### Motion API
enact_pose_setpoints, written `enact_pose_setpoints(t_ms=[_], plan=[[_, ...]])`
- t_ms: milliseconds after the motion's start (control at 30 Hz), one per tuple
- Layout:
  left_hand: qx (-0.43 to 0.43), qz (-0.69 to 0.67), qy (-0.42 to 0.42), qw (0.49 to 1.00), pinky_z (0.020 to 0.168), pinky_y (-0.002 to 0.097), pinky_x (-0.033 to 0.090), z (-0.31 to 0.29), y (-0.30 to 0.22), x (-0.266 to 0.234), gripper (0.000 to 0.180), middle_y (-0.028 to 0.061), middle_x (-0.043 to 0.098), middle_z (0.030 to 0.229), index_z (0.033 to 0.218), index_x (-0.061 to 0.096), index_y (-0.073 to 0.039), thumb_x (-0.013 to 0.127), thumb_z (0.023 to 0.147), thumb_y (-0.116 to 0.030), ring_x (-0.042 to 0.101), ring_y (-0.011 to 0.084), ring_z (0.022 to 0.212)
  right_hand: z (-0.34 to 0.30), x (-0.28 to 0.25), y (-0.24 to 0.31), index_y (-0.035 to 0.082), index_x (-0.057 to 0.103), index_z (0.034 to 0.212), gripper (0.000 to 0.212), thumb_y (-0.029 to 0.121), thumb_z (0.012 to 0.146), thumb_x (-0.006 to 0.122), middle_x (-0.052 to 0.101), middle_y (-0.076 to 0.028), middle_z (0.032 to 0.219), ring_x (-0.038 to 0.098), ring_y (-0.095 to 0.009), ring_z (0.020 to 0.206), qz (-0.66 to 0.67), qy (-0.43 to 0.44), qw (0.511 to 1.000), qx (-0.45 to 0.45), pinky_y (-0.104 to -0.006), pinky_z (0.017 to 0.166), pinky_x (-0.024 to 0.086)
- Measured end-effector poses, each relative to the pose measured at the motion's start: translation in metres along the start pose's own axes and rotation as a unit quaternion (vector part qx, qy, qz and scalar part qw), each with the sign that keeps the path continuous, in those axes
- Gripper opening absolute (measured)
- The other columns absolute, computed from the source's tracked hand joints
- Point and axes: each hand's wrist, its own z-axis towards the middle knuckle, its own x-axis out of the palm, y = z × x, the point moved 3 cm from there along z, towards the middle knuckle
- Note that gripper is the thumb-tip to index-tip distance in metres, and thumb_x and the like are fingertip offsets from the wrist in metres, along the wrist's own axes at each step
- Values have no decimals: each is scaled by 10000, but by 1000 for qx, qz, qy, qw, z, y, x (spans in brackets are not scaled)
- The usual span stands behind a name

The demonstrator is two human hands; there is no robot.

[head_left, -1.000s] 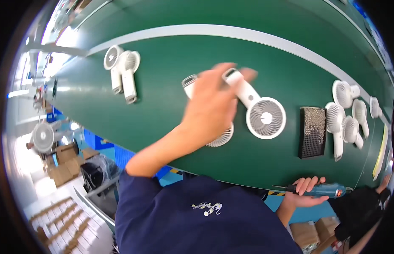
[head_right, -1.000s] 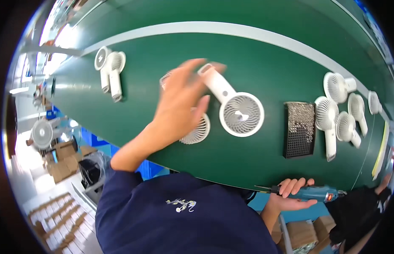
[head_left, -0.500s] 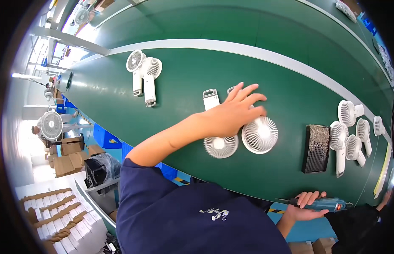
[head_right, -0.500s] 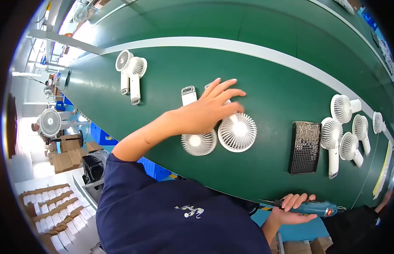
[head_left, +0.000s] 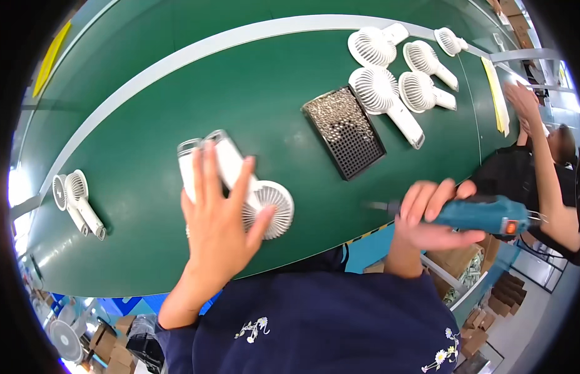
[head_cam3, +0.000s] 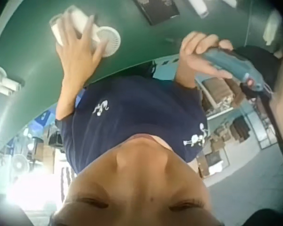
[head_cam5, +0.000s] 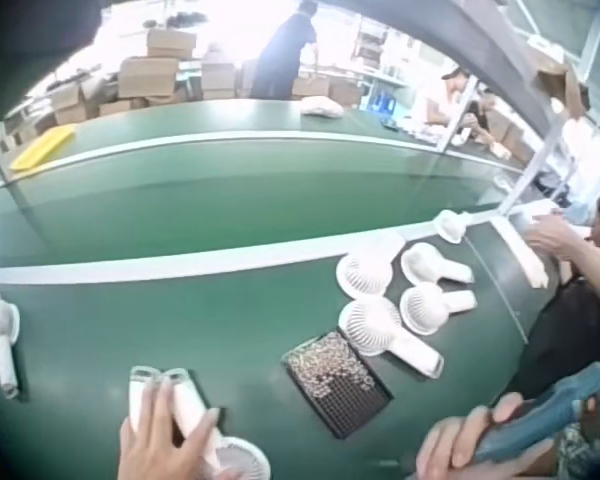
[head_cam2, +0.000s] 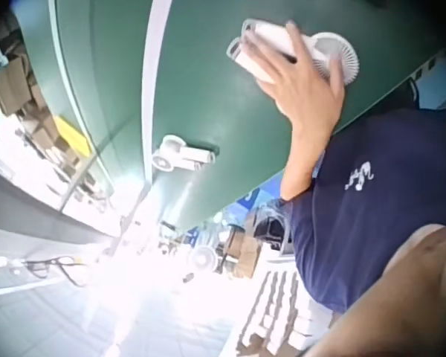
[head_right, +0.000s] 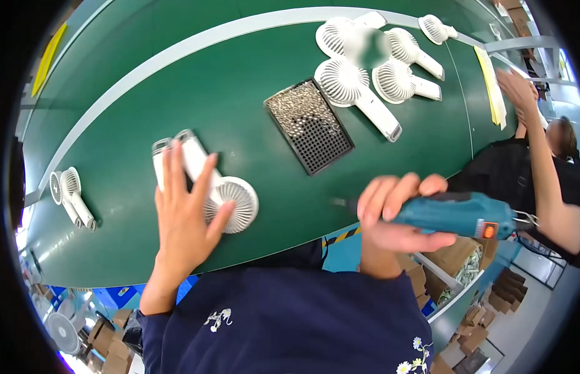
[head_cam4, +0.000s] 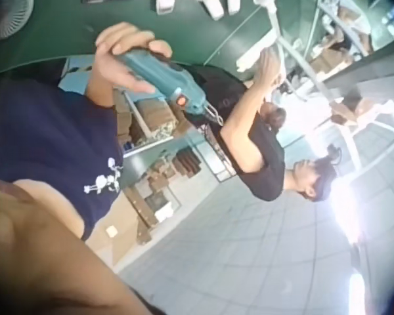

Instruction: Assembling small handheld fans by inserting and tightening screws with an electric screwdriver.

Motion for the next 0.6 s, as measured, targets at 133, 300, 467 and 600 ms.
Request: enact_pose_setpoints(t_ms=[133, 300, 467, 600], plan=[[114, -13, 17, 993, 997, 693, 343, 26, -38, 19, 605, 313, 284, 1554, 1402, 541, -130, 668, 882, -412, 236, 488, 1464, 56, 9, -33, 119, 482, 1320, 879, 843, 822, 497, 572, -58, 824, 556, -225, 589, -11, 108, 994, -4, -380, 563, 459], [101, -43, 24, 994, 985, 724, 347, 27, -54, 24, 600, 299, 289, 1556, 1400, 537, -125, 680, 874, -375, 231, 502, 1459, 64, 18, -71, 35, 504, 1166, 1055, 975, 695, 415, 539, -93, 614, 499, -207, 418, 37, 47, 998, 22, -333, 410, 465], [103, -66, 44, 992, 989, 750, 319, 27, -54, 19, 583, 278, 307, 1550, 1390, 542, -121, 691, 872, -343, 233, 515, 1450, 64, 12, -81, 82, 512, 1216, 1004, 957, 745, 373, 544, -43, 680, 557, -192, 486, -22, 104, 994, 27, -342, 448, 484], [100, -120, -38, 987, 1029, 640, 353, 49, -38, 10, 545, 143, 502, 1370, 1302, 605, -101, 773, 791, -187, 408, 422, 1337, 62, 15, -80, 88, 516, 1221, 985, 946, 758, 379, 553, -42, 707, 554, -190, 497, -14, 103, 993, 48, -338, 460, 477]])
